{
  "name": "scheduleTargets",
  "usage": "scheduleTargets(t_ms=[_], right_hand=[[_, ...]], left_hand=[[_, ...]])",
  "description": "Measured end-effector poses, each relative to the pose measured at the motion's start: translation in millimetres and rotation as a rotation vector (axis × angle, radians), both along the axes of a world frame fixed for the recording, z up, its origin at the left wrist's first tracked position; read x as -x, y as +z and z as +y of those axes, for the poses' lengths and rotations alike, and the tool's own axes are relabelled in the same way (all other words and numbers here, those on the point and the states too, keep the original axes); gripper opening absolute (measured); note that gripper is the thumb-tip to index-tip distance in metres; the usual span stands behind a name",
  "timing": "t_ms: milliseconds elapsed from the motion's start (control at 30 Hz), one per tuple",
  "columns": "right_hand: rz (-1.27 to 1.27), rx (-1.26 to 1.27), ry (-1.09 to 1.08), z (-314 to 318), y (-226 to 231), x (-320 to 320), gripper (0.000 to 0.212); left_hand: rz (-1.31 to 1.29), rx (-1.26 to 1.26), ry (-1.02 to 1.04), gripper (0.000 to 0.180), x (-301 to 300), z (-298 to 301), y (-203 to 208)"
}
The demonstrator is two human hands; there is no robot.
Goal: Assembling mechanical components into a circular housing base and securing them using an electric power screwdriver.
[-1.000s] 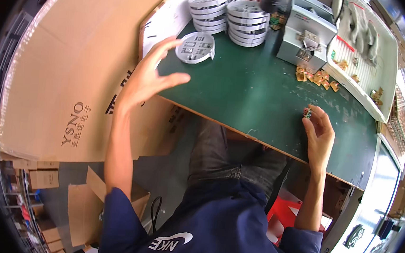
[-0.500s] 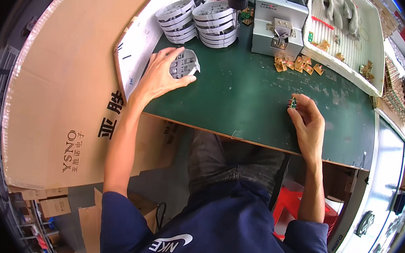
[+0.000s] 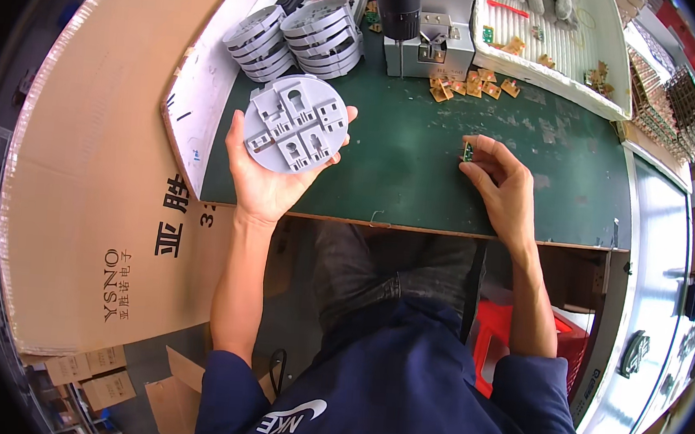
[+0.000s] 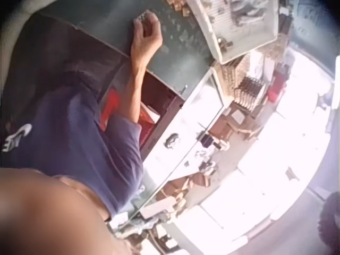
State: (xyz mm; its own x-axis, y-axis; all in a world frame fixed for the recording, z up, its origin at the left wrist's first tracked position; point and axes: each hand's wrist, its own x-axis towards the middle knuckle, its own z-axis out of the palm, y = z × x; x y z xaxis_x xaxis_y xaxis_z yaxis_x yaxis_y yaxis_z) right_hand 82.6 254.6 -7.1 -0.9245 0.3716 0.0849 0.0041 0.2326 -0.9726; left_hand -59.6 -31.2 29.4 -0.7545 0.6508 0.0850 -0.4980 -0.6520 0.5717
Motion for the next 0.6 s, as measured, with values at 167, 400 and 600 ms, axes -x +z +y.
scheduleTargets(t_ms=[167,400,600], right_hand=[[0.003,0.0,-0.008,0,1,-1,0.034],[0.084,0.053,-0.072,5,2,2,0.032],[0.206,0.295,0.112,-7,19,8,0.038]], left_hand=[[0.072,0.067,-0.034,0.091,-1,2,-4],[1.014,1.038,0.365,0.069,-7,37,-10],[1.518,1.434,0.613,0.075,-25,80,-33]])
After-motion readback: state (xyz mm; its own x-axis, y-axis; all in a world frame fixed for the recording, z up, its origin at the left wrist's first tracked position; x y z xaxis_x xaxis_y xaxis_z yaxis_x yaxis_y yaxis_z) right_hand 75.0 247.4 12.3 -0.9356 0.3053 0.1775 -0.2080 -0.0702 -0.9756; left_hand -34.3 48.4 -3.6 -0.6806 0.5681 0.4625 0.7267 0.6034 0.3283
